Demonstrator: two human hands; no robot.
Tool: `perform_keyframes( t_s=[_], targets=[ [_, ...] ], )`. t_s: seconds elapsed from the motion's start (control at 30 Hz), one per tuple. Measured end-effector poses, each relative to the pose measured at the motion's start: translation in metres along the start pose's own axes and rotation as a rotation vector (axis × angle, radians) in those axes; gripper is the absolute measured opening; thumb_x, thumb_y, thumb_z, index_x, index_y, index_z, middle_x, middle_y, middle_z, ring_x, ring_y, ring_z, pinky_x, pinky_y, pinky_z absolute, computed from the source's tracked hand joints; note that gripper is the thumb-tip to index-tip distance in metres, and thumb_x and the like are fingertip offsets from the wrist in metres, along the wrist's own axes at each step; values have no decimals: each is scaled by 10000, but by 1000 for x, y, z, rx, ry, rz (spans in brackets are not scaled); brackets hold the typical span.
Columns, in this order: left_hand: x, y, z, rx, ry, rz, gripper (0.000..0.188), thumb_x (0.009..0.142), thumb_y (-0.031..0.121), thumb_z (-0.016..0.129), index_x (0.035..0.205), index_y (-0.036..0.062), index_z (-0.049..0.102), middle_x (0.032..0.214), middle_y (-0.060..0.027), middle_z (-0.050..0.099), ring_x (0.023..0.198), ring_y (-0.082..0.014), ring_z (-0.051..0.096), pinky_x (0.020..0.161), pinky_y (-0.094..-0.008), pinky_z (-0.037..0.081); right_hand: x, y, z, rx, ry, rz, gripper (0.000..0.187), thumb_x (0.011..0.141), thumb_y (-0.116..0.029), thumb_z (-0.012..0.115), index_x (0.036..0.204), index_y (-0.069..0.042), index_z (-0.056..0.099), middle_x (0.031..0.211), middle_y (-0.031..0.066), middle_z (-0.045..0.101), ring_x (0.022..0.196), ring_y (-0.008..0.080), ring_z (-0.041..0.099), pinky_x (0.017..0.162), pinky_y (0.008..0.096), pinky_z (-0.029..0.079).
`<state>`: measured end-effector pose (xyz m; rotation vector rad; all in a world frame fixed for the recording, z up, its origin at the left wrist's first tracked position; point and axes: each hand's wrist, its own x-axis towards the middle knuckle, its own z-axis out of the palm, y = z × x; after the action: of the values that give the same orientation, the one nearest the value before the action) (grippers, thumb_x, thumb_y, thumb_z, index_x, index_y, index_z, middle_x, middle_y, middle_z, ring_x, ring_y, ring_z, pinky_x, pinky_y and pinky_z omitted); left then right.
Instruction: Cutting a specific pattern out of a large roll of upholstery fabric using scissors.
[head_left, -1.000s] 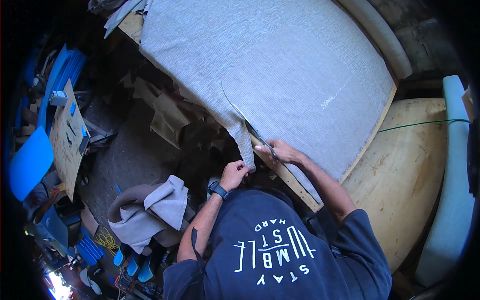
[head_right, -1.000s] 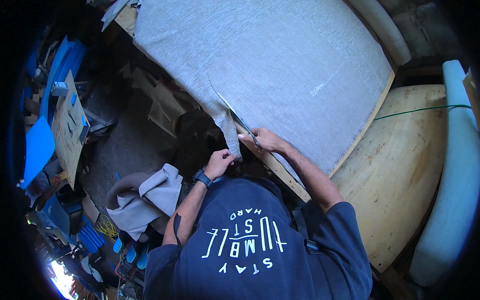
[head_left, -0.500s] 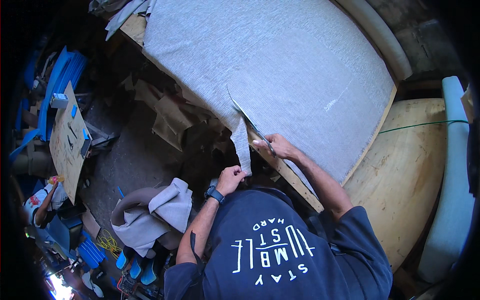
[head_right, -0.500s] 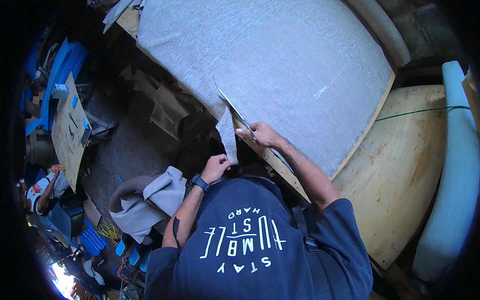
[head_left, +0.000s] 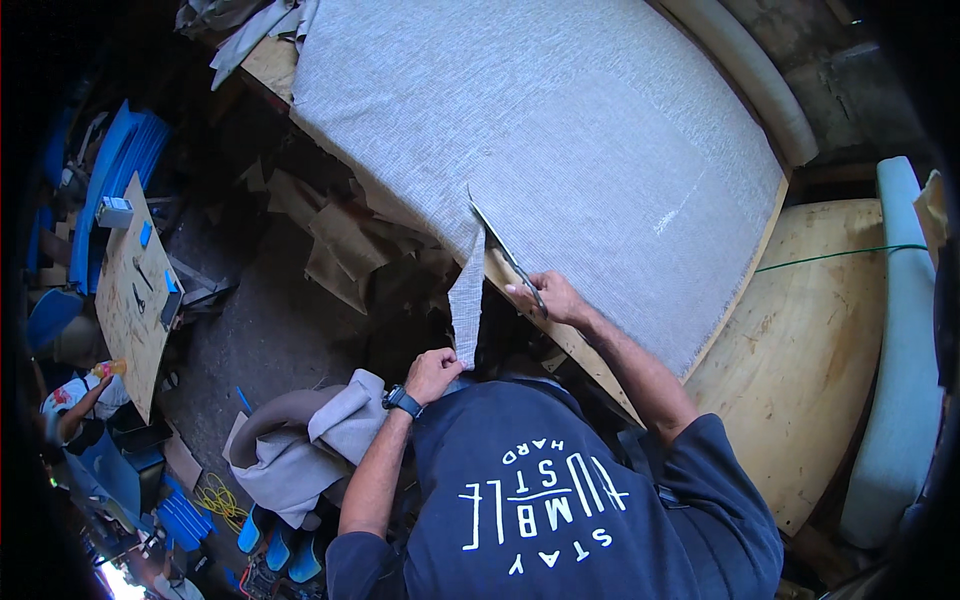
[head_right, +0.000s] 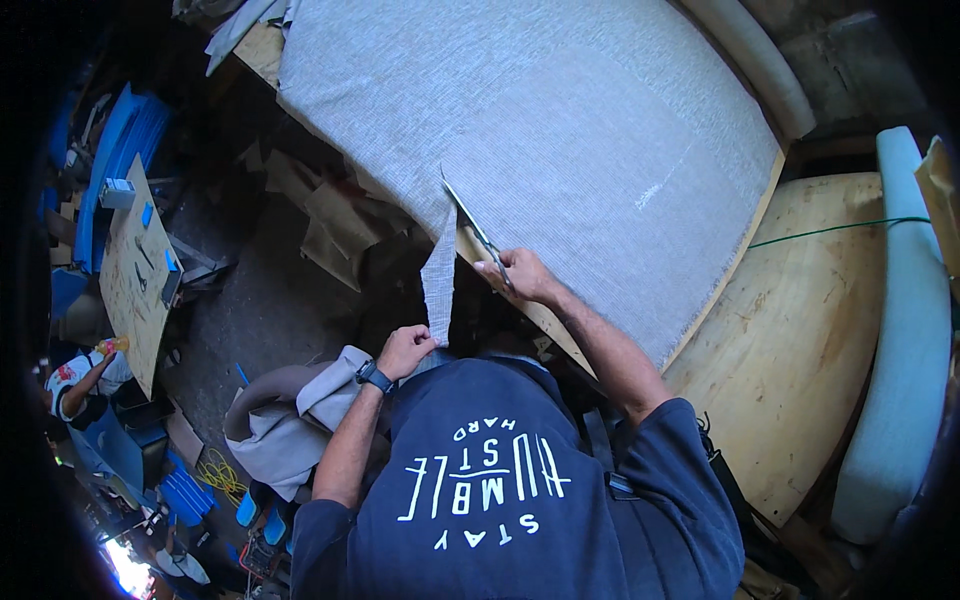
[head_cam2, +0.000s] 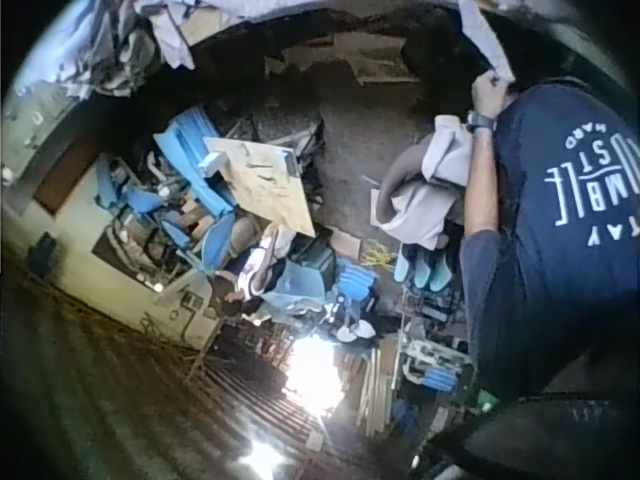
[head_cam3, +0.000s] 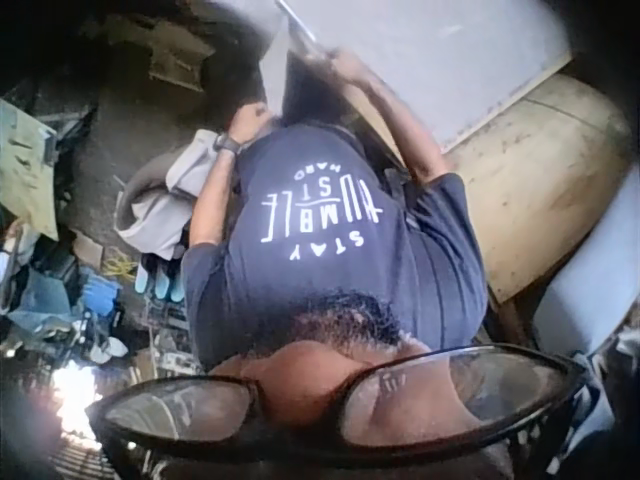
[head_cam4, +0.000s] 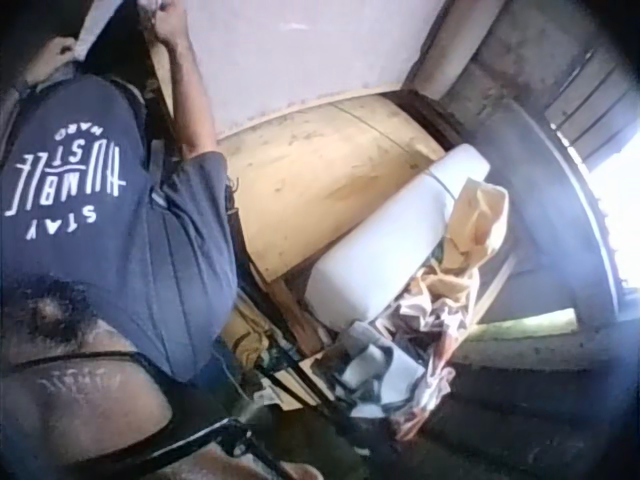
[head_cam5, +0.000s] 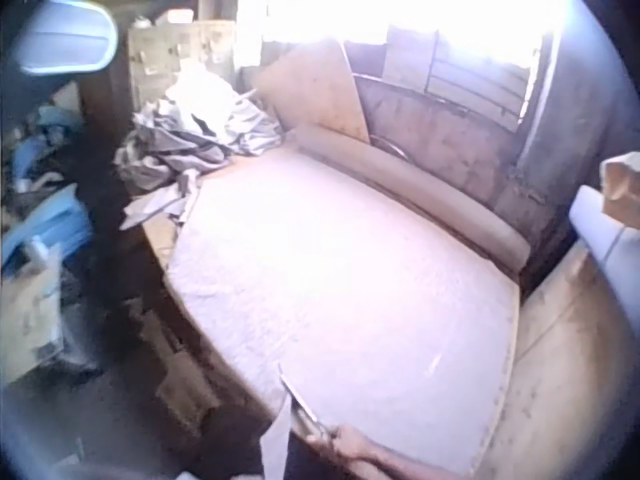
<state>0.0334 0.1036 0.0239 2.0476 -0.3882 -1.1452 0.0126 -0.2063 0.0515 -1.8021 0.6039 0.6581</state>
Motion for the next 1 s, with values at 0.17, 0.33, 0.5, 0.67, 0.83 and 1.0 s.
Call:
perform_keyframes(
  t_s=[0.17, 0.33, 0.5, 0.67, 0.83, 1.0],
  targets=[
    [-9, -11, -37, 51, 24, -32, 272, 879, 269, 687, 833, 1, 678, 676, -74, 675, 625, -146, 633, 607, -323, 477, -3, -17, 10, 133, -22, 37, 585, 855, -624, 670, 754, -51, 614, 603, 22, 555, 514, 120, 556, 467, 285, 448],
    [-11, -15, -71, 82, 36, -13, 250, 853, 276, 707, 849, 27, 696, 682, -88, 677, 625, -189, 640, 608, -344, 474, 18, -25, 17, 183, -17, 96, 550, 858, -621, 671, 743, -94, 562, 653, 25, 587, 531, 104, 576, 473, 262, 467],
    [-7, -26, -102, 132, -21, 12, 266, 852, 283, 705, 871, 18, 698, 722, -121, 681, 653, -217, 647, 628, -356, 487, 15, -31, 23, 109, 94, 120, 557, 855, -621, 676, 729, -83, 604, 602, 29, 578, 528, 98, 572, 470, 259, 444],
    [-7, -43, -147, 109, -7, 34, 253, 860, 274, 698, 897, 23, 704, 735, -115, 682, 656, -205, 637, 632, -354, 491, 10, -48, 36, 136, 136, 133, 560, 861, -614, 673, 724, -75, 613, 586, 23, 569, 522, 96, 559, 469, 262, 433],
    [0, -42, -195, 124, 1, 88, 207, 887, 208, 688, 885, 1, 692, 703, -42, 640, 655, -93, 556, 617, -284, 454, 26, -63, 50, 311, 136, 187, 561, 871, -625, 652, 724, -88, 581, 604, -6, 529, 517, 104, 520, 477, 274, 428],
    [7, -35, -231, 193, -35, 79, 212, 876, 217, 695, 890, 5, 699, 700, -45, 646, 643, -104, 561, 610, -293, 448, 25, -79, 57, 275, 221, 147, 543, 887, -593, 653, 701, -94, 549, 612, -8, 518, 522, 112, 511, 477, 289, 427]
  ],
)
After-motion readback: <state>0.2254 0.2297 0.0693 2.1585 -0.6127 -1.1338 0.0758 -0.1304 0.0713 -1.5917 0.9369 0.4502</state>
